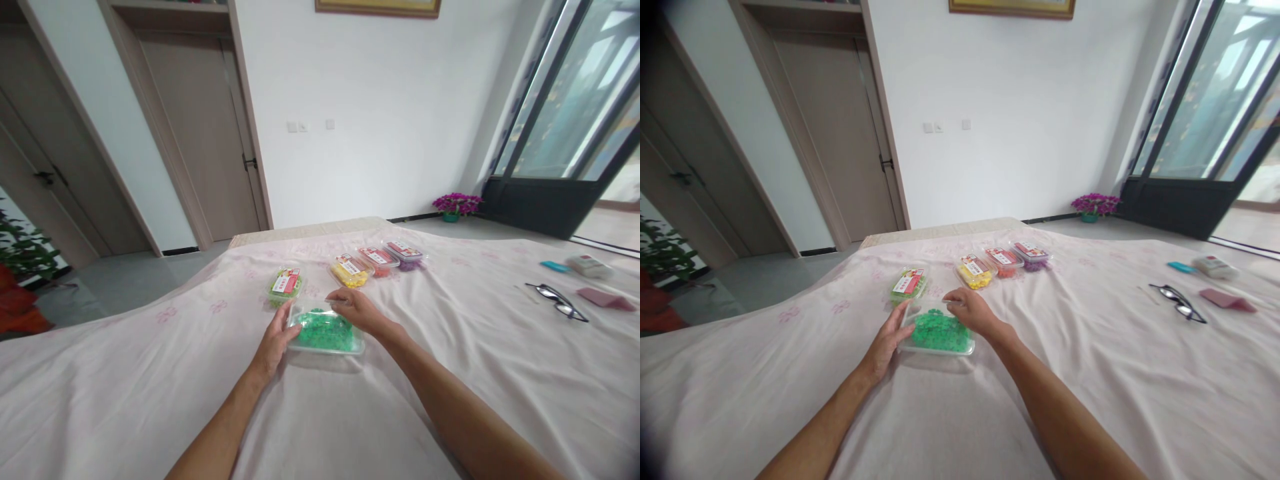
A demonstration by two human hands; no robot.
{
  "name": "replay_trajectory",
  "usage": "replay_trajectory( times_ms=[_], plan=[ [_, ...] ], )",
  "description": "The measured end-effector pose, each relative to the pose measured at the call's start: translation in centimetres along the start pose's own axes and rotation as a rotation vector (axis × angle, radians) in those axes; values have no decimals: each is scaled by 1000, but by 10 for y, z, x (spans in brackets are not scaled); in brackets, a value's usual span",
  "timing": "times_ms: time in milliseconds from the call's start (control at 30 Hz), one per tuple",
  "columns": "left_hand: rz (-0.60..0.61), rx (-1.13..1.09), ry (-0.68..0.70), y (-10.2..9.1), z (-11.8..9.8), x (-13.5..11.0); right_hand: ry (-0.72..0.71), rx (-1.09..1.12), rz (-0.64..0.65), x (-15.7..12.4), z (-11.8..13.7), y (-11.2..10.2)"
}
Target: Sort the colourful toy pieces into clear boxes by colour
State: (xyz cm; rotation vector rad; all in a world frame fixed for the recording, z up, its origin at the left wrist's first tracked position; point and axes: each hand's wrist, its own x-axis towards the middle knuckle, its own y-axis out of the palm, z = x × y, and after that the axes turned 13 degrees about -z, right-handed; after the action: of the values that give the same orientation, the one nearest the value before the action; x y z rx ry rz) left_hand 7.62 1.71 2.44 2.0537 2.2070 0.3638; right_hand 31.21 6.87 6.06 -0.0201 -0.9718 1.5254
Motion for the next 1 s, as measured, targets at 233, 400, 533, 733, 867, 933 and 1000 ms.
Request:
replay_trajectory(
  times_ms=[233,400,533,733,867,933,1000],
  plan=[
    [-31,31,0,2,1,4,-27,-311,138,27,31,8],
    [-22,34,10,4,-1,4,-47,-360,101,33,44,27],
    [-17,46,2,4,0,6,-37,-313,68,33,36,34],
    [-50,73,-22,7,1,7,-109,-310,53,35,29,38],
    [-78,106,2,8,1,6,-154,-305,10,34,29,40],
    [-90,134,22,8,0,6,-165,-290,-21,33,29,40],
    [-95,154,49,8,-1,5,-166,-285,-32,32,30,40]
  ],
)
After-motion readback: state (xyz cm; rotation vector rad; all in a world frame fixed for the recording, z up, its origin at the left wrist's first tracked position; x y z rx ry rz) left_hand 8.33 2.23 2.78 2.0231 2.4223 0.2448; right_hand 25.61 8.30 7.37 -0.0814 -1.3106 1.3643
